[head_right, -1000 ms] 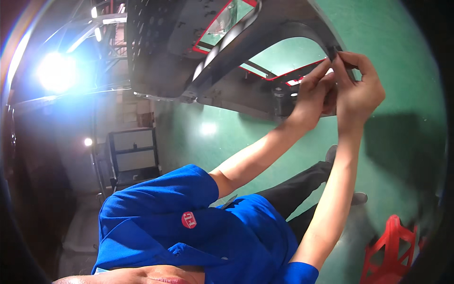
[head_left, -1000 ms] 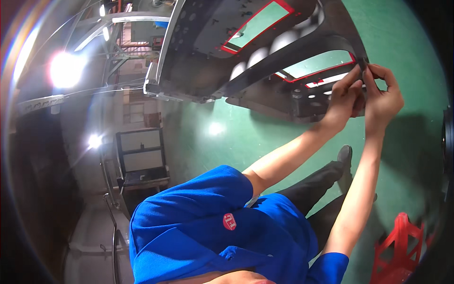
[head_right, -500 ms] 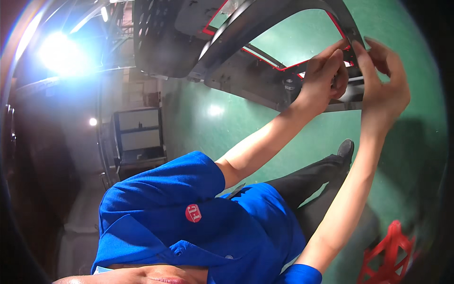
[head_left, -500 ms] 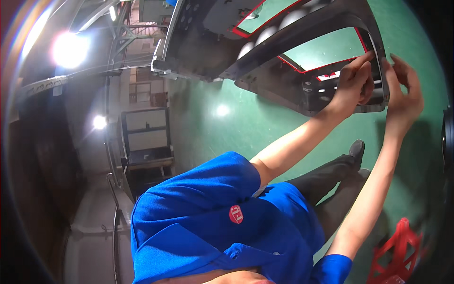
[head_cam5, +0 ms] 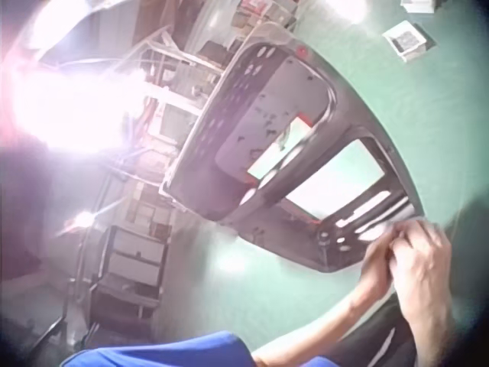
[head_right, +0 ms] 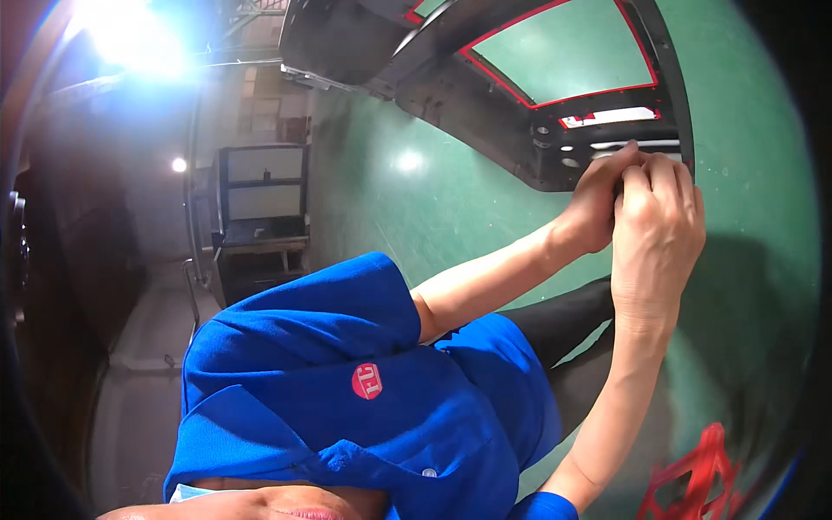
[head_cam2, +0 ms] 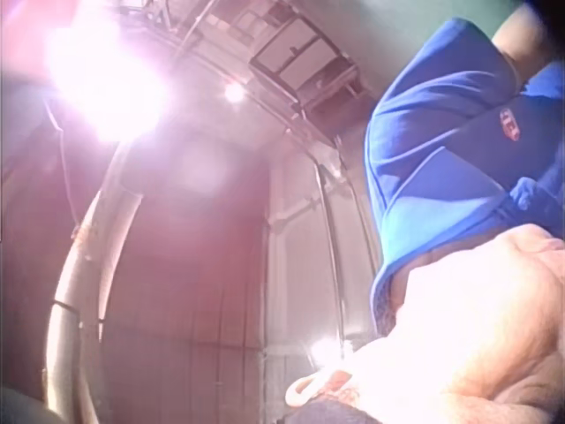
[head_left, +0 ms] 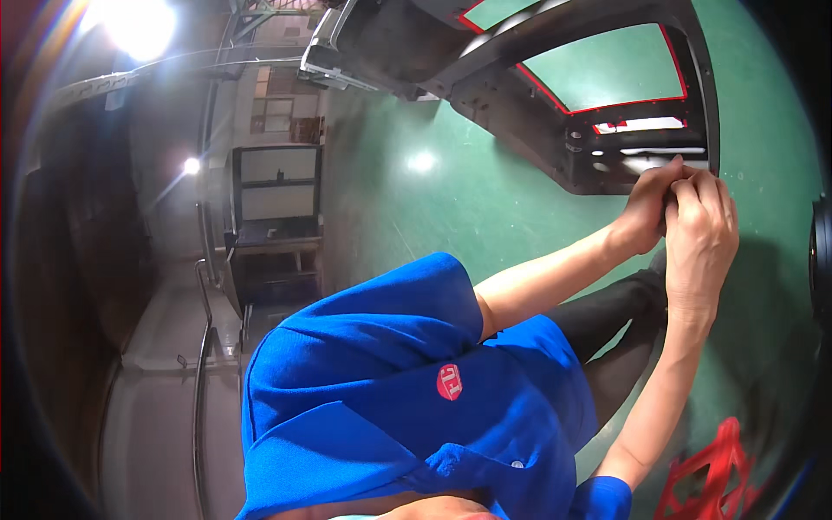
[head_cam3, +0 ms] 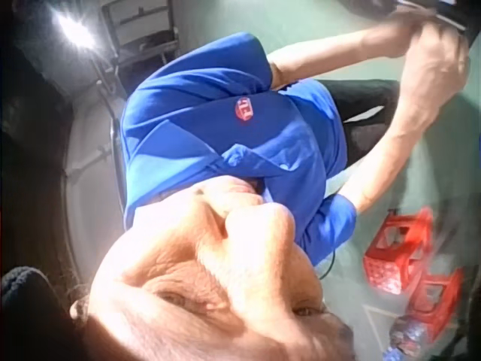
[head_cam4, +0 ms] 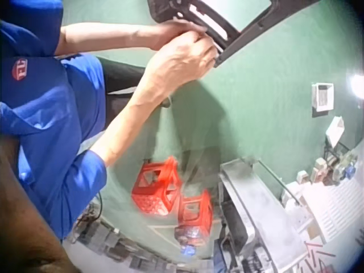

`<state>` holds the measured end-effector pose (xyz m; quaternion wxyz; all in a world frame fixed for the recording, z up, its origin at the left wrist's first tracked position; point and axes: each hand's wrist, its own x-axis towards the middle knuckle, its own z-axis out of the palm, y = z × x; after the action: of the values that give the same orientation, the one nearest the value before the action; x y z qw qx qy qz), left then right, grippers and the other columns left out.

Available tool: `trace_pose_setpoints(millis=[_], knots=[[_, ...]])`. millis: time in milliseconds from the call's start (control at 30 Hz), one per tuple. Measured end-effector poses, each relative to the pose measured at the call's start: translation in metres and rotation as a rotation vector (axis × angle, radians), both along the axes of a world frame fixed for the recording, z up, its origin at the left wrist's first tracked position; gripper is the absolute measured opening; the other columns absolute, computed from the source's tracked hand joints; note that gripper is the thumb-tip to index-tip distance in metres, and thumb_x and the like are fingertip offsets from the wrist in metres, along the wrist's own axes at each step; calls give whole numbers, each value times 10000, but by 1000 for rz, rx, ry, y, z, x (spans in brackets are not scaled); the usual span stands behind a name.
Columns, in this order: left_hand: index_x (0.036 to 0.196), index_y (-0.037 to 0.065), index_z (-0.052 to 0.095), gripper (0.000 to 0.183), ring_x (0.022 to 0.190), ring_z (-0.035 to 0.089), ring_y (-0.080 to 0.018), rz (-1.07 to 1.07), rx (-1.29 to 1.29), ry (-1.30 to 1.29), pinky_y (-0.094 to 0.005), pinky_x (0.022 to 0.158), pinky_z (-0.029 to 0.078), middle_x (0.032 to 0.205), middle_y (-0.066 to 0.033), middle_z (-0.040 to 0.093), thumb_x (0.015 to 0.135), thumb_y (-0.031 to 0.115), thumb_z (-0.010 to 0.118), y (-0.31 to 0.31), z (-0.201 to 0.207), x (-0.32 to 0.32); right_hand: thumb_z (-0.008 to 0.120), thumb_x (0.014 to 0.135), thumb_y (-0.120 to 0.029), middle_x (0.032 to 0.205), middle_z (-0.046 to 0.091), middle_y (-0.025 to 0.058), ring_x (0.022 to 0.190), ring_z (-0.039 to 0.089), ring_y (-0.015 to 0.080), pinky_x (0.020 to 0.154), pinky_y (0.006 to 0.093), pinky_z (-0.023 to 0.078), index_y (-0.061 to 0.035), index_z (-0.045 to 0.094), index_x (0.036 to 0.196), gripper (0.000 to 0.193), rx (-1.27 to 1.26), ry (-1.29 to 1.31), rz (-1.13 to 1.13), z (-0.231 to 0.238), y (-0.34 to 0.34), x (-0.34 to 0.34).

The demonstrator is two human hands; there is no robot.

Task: The recorder is inserting small fasteners or clips into the frame of a metal panel enclosure.

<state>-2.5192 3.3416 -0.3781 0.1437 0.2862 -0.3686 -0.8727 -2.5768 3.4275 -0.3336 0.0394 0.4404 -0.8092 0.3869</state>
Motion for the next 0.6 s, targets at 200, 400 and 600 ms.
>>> trace_pose_setpoints(millis=[200, 400, 600], knots=[[908, 50, 590, 365, 801, 581, -139, 59, 152, 115, -300, 758, 466, 833, -40, 608, 965, 356, 401, -12, -4, 10, 633, 724, -29, 825, 611, 39, 809, 580, 218, 719, 354, 467, -41, 608, 804, 85, -202, -53, 39, 3, -9, 5], [982, 23, 592, 322, 590, 444, -102, -115, -352, -130, -266, 536, 363, 690, 3, 489, 961, 305, 436, -60, -1, 87, 626, 797, -39, 751, 605, 65, 680, 612, 195, 626, 307, 473, -29, 561, 845, 82, -408, -624, 53, 7, -46, 64], [1168, 20, 535, 323, 436, 275, -48, 76, -312, -333, -215, 393, 210, 558, 47, 329, 953, 255, 487, -143, 45, 219, 665, 764, 58, 770, 608, 64, 683, 585, 127, 580, 238, 458, -25, 694, 922, 181, -647, -685, 21, 20, -126, 123]])
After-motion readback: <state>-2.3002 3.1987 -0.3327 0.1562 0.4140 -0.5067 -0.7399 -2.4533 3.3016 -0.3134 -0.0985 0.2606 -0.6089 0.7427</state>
